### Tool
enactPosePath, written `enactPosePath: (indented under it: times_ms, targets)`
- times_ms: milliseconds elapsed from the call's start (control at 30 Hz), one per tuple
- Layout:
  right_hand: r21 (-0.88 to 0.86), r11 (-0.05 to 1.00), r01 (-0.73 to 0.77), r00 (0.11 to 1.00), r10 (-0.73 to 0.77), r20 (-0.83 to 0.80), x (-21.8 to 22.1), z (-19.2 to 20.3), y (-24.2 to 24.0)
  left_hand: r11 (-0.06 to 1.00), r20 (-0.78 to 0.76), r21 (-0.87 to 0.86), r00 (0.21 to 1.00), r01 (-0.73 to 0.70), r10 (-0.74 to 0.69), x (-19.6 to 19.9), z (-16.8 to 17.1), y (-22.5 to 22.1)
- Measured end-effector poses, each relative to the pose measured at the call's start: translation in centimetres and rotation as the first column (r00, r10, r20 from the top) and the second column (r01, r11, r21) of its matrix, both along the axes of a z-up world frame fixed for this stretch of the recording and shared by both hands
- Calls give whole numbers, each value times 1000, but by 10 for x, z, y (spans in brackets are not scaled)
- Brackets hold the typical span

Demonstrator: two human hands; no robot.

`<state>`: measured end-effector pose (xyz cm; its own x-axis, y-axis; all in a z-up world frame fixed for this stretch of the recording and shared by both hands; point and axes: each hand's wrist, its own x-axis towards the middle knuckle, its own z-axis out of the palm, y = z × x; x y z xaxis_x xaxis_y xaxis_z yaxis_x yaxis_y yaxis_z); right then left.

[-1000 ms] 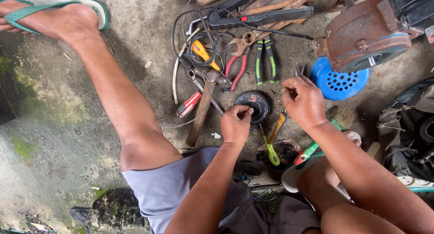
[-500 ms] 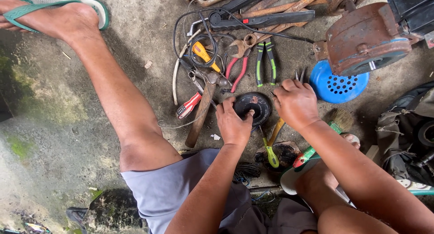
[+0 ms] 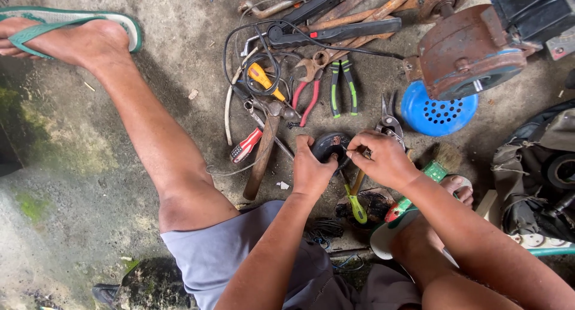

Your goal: The person is inspecting, cleaning, and reassembling components of a water pump motor while sitting on the floor.

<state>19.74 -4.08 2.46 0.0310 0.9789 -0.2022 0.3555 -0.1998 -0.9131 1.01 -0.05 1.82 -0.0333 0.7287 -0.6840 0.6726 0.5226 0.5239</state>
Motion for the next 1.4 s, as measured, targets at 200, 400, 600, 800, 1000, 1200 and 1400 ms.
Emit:
enactPosePath:
  times_ms: [200, 400, 600, 800, 1000, 1200, 1400]
  targets:
    - [-56, 968, 244, 966, -248, -74, 28, 23, -17, 999, 51, -30, 998, -30, 31, 14, 31, 2]
    - [-28, 910, 413, 879, -407, -248, 67, 62, -46, 988, 423, 67, 901, -138, 97, 68, 91, 7]
    - [78, 927, 367, 920, -349, -179, 74, 103, -55, 981, 679, 4, 721, -193, 139, 114, 113, -4]
    - [34, 899, 436, 887, -423, -187, 85, 112, -65, 992, 653, 85, 757, -90, 13, 127, 125, -10]
    - [24, 887, 462, 872, -449, -196, 93, 113, -76, 993, 622, 115, 780, -7, -67, 135, 128, -23]
    - [-44, 867, 496, 851, -496, -172, 96, 113, -84, 985, 579, 168, 806, 29, -122, 143, 128, -37]
    - [-181, 804, 567, 789, -593, -159, 99, 106, -99, 991, 580, 136, 812, -22, -62, 153, 128, -54]
